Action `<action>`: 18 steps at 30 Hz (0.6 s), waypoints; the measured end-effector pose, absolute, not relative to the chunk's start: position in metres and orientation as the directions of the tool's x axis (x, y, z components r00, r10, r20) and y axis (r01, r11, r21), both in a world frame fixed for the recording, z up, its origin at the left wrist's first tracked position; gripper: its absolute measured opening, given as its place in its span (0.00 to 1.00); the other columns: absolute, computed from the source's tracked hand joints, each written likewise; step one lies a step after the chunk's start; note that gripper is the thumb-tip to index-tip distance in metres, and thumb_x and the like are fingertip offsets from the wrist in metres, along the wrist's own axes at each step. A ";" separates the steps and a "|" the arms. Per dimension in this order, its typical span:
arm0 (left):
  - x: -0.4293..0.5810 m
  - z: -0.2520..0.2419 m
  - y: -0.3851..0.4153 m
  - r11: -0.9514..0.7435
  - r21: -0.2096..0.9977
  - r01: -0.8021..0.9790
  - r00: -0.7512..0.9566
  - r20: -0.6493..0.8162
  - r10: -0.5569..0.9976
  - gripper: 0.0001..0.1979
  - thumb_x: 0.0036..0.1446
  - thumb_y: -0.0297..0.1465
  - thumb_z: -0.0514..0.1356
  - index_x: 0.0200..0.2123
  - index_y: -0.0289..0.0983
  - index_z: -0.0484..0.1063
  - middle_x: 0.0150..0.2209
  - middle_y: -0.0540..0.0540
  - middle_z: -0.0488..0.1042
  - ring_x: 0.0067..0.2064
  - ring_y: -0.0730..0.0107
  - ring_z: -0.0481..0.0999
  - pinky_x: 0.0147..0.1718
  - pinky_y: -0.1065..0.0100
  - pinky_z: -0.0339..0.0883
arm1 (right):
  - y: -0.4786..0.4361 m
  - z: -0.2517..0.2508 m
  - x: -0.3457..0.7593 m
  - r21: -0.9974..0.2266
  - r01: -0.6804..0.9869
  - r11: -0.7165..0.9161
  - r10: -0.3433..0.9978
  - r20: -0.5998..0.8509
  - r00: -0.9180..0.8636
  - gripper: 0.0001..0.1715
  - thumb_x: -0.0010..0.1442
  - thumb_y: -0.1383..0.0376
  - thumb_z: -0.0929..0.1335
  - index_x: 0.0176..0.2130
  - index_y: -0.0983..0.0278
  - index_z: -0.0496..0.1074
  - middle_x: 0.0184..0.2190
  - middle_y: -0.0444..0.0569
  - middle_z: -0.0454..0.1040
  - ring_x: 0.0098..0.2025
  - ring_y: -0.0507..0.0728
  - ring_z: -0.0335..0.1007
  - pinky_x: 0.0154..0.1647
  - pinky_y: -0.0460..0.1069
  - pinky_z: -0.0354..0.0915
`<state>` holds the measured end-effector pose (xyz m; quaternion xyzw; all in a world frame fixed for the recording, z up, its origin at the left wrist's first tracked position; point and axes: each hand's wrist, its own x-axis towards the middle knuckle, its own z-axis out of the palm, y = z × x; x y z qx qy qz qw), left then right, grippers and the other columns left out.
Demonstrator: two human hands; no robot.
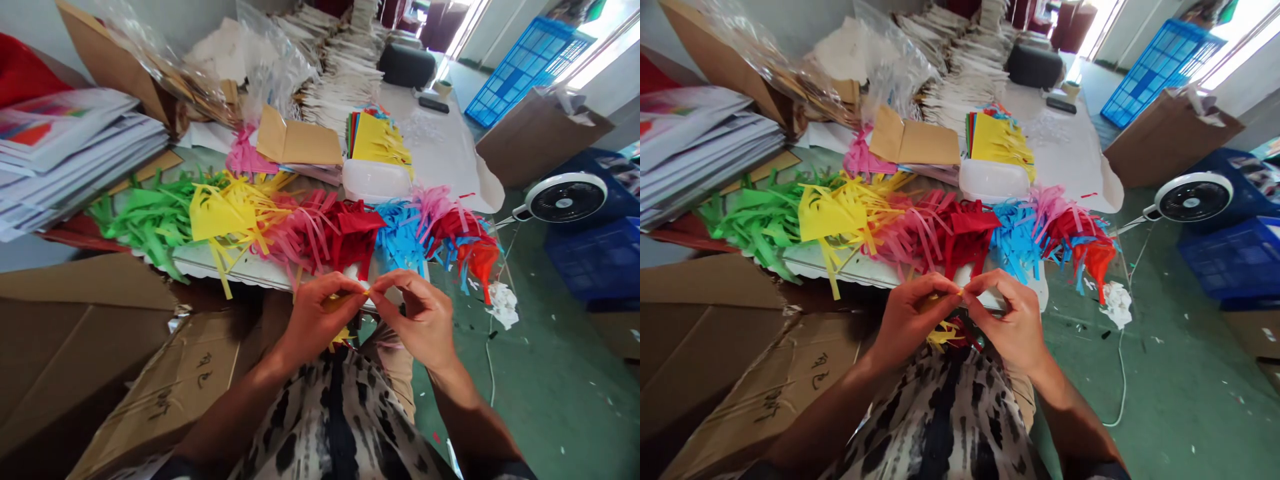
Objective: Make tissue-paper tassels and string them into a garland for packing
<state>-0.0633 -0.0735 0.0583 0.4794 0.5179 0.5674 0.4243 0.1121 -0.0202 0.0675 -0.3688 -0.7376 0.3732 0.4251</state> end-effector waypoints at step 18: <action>-0.053 0.055 -0.072 -0.117 0.993 0.019 -0.201 0.119 0.972 0.05 0.62 0.33 0.69 0.34 0.38 0.82 0.32 0.48 0.82 0.35 0.70 0.79 0.38 0.71 0.72 | -0.029 0.062 0.119 -0.851 0.216 0.480 0.861 0.408 -0.303 0.08 0.64 0.69 0.74 0.40 0.53 0.78 0.36 0.45 0.80 0.40 0.58 0.77 0.41 0.55 0.71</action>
